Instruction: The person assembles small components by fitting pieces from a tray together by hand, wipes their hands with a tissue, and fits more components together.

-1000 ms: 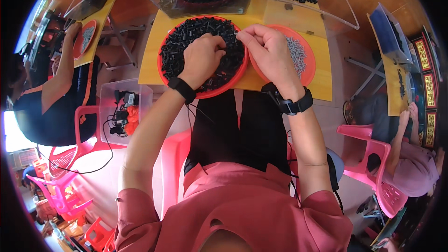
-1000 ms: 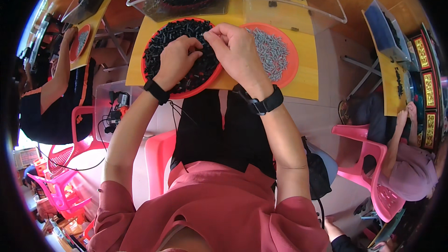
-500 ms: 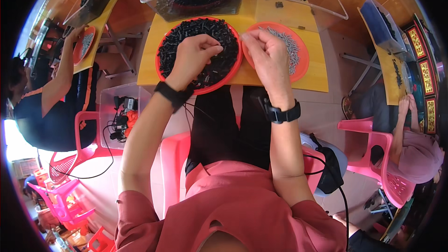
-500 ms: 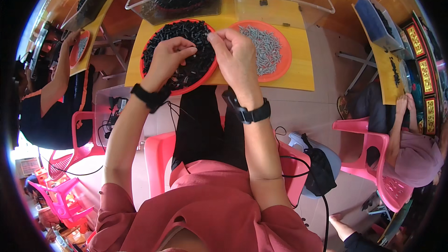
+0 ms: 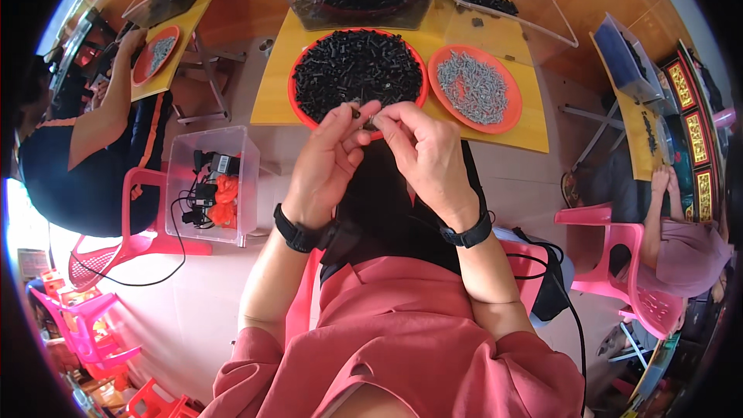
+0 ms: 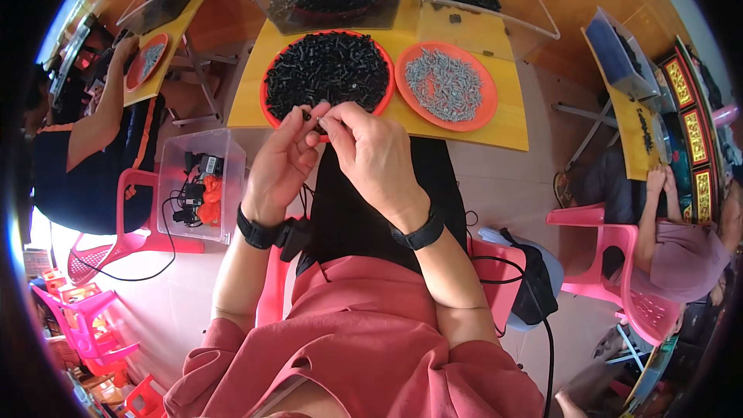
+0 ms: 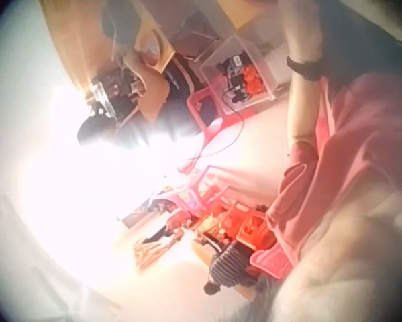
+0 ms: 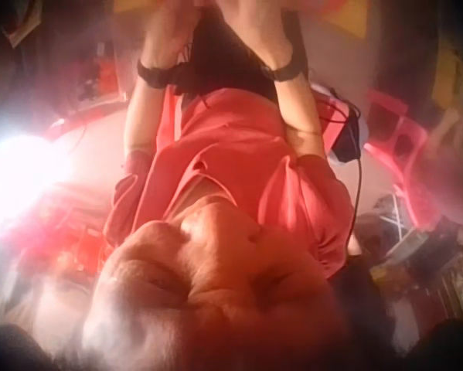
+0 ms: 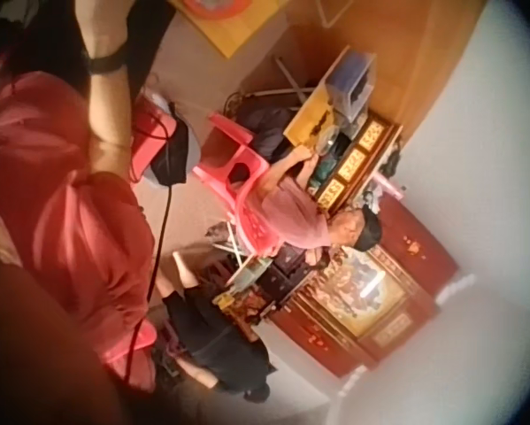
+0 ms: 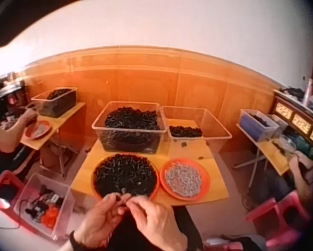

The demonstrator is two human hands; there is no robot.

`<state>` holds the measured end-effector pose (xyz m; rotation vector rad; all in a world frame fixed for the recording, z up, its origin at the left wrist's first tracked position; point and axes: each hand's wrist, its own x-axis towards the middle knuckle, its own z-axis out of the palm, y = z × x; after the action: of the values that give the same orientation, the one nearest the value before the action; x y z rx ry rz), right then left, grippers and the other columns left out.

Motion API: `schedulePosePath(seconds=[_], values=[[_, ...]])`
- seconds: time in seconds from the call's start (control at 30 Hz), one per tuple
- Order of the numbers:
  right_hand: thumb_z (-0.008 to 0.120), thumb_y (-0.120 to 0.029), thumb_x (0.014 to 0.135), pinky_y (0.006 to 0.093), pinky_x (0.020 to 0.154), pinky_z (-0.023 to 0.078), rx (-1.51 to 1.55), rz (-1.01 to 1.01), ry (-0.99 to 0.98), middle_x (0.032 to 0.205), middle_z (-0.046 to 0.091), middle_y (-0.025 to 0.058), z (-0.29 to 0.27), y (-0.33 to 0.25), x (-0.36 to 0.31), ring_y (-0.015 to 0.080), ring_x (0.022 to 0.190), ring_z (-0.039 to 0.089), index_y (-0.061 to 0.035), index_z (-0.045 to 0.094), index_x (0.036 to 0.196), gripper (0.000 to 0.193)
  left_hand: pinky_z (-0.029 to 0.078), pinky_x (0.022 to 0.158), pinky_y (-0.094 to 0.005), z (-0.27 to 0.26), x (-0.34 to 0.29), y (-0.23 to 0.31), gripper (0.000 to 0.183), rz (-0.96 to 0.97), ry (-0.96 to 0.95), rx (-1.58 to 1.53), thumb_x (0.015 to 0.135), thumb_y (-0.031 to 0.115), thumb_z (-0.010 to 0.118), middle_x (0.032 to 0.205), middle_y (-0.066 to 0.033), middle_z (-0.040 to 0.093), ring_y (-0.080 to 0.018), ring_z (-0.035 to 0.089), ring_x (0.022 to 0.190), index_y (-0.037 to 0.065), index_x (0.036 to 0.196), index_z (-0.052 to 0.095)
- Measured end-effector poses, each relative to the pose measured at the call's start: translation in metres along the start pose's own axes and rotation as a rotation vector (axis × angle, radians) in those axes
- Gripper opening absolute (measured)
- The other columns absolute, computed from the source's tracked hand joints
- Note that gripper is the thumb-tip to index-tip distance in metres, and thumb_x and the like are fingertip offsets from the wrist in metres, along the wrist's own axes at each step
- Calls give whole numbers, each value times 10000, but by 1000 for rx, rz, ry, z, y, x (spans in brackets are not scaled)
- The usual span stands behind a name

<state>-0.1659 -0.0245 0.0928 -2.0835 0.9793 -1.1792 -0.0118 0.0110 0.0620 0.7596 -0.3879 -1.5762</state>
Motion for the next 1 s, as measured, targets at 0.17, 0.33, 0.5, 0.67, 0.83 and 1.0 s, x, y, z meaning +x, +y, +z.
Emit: schedulePosePath(seconds=[0.17, 0.33, 0.5, 0.67, 0.83, 1.0], values=[[622, -125, 877, 367, 512, 485, -148, -79, -60, 728, 662, 107, 18, -5, -5, 310, 625, 638, -53, 626, 865, 73, 432, 589, -161, -14, -13, -9, 184, 44, 47, -77, 978, 267, 527, 1160, -46, 647, -47, 597, 756, 115, 1071, 570], [637, -118, 865, 359, 518, 485, -160, -86, -62, 729, 653, 124, 30, -5, -1, 311, 630, 639, -54, 635, 864, 64, 443, 598, -164, -30, -10, -16, 178, 57, 65, -157, 968, 243, 549, 1029, -6, 664, -42, 598, 760, 101, 1062, 603], [654, -107, 850, 363, 533, 489, -250, -88, -128, 722, 641, 134, 40, 5, -1, 325, 642, 635, -53, 640, 860, 57, 452, 605, -166, -42, -6, -28, 171, 50, 83, -263, 962, 222, 562, 936, 14, 657, -44, 592, 753, 82, 1046, 614], [651, -116, 851, 381, 529, 484, -307, -104, -165, 716, 637, 133, 42, 5, 0, 327, 639, 630, -62, 638, 868, 58, 452, 604, -167, -43, -4, -29, 172, 44, 97, -279, 963, 225, 561, 915, 17, 654, -50, 582, 739, 79, 1032, 620], [646, -113, 853, 373, 527, 484, -324, -95, -207, 723, 636, 131, 45, 1, -2, 320, 637, 631, -59, 634, 871, 58, 452, 606, -168, -50, -5, -36, 181, 22, 112, -294, 962, 240, 563, 911, 15, 652, -50, 579, 737, 83, 1033, 619], [602, -119, 880, 325, 554, 487, 97, 136, -167, 691, 634, 86, 48, 4, -2, 206, 625, 646, -16, 616, 882, 104, 455, 607, -172, -53, -5, -38, 199, -15, 80, -340, 955, 265, 571, 916, 8, 651, -58, 573, 729, 89, 1042, 605]])
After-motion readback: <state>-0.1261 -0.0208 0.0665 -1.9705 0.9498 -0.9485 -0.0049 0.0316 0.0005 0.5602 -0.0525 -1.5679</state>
